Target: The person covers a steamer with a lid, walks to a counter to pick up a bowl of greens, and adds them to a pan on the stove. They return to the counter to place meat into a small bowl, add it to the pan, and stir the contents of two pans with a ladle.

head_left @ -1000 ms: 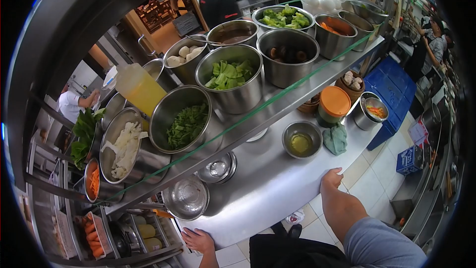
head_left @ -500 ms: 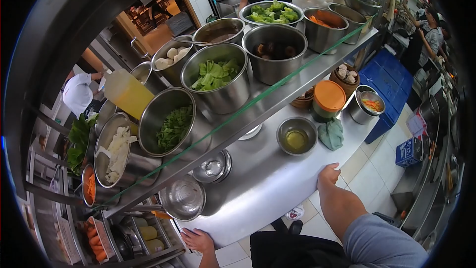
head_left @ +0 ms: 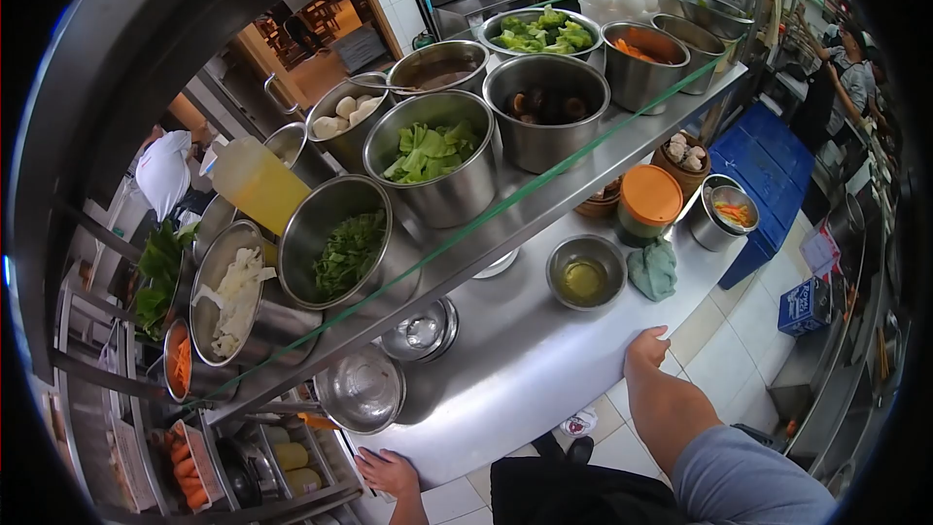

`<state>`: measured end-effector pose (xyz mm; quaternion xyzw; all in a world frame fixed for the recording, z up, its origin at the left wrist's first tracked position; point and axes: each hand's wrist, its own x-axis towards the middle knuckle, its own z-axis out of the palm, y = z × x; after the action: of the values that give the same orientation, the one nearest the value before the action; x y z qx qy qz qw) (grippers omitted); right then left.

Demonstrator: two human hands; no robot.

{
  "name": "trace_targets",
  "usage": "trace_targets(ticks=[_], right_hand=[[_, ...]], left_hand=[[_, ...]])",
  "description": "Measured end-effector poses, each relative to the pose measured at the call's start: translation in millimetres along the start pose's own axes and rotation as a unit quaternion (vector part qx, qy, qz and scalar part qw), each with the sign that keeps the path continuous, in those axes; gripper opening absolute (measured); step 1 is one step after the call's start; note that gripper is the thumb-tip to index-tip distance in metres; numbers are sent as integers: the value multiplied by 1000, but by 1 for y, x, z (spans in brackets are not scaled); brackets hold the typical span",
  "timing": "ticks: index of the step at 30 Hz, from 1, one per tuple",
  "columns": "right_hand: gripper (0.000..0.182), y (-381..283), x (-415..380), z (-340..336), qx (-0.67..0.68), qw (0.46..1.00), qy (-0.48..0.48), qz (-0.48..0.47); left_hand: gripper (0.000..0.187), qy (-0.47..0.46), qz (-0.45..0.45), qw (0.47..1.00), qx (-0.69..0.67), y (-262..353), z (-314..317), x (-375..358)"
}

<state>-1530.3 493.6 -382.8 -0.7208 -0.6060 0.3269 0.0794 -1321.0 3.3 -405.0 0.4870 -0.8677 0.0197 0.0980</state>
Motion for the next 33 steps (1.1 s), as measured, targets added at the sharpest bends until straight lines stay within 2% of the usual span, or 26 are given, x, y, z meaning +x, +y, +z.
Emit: trace_targets(ticks=[33], right_hand=[[63, 6, 7, 5, 23, 1000, -12, -10]], left_hand=[[56, -17, -10, 1000, -15, 2, -3, -1]])
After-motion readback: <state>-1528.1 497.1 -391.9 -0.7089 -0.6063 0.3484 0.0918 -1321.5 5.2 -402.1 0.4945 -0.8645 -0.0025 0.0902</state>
